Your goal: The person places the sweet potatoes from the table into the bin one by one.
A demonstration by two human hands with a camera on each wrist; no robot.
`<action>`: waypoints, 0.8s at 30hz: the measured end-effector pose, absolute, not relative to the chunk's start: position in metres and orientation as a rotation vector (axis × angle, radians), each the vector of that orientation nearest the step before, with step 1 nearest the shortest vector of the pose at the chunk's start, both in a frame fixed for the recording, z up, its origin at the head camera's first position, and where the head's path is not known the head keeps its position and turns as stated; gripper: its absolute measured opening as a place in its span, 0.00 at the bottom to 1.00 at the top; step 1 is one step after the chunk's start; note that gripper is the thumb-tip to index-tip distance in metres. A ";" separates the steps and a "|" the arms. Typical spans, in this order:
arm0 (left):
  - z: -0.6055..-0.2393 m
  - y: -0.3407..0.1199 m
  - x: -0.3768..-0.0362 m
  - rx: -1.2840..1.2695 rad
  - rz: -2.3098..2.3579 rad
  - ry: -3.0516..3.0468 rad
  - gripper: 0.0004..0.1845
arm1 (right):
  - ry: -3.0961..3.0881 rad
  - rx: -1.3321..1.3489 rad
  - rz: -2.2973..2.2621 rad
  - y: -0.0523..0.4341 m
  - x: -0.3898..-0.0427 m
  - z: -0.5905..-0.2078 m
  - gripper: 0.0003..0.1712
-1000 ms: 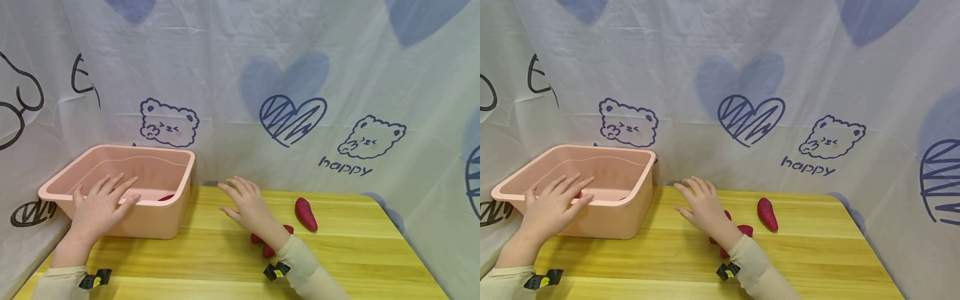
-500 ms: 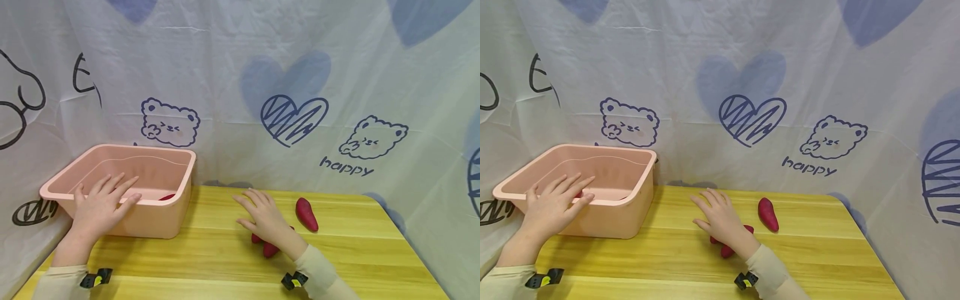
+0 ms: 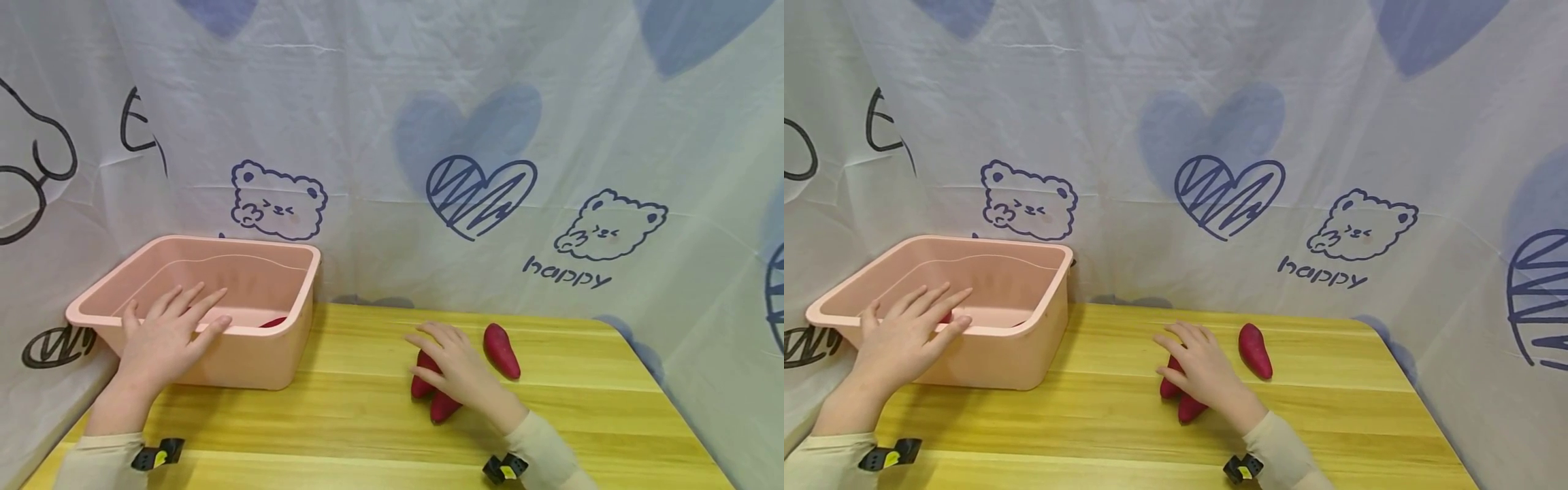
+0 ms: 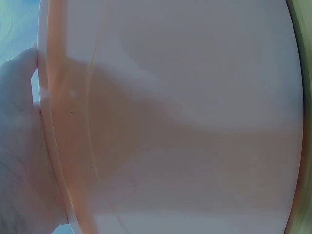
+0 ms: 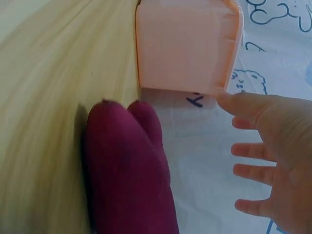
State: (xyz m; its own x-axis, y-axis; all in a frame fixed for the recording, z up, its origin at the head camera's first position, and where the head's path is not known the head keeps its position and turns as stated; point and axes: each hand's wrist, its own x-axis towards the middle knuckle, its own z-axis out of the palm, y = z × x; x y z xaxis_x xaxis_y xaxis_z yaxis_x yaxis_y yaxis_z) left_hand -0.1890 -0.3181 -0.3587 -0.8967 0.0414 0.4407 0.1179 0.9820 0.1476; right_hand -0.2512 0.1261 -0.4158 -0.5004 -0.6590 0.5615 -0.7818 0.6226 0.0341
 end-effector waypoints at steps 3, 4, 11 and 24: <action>-0.359 -0.318 -0.189 -0.110 -0.234 -2.683 0.32 | -2.328 1.161 0.318 0.132 -0.252 -0.415 0.28; -0.359 -0.318 -0.189 -0.109 -0.234 -2.685 0.32 | -2.345 1.172 0.318 0.135 -0.252 -0.414 0.28; -0.359 -0.318 -0.190 -0.106 -0.229 -2.695 0.32 | -2.537 1.230 0.330 0.149 -0.250 -0.407 0.28; -0.357 -0.316 -0.188 -0.093 -0.229 -2.710 0.33 | -2.700 1.344 0.411 0.162 -0.254 -0.411 0.22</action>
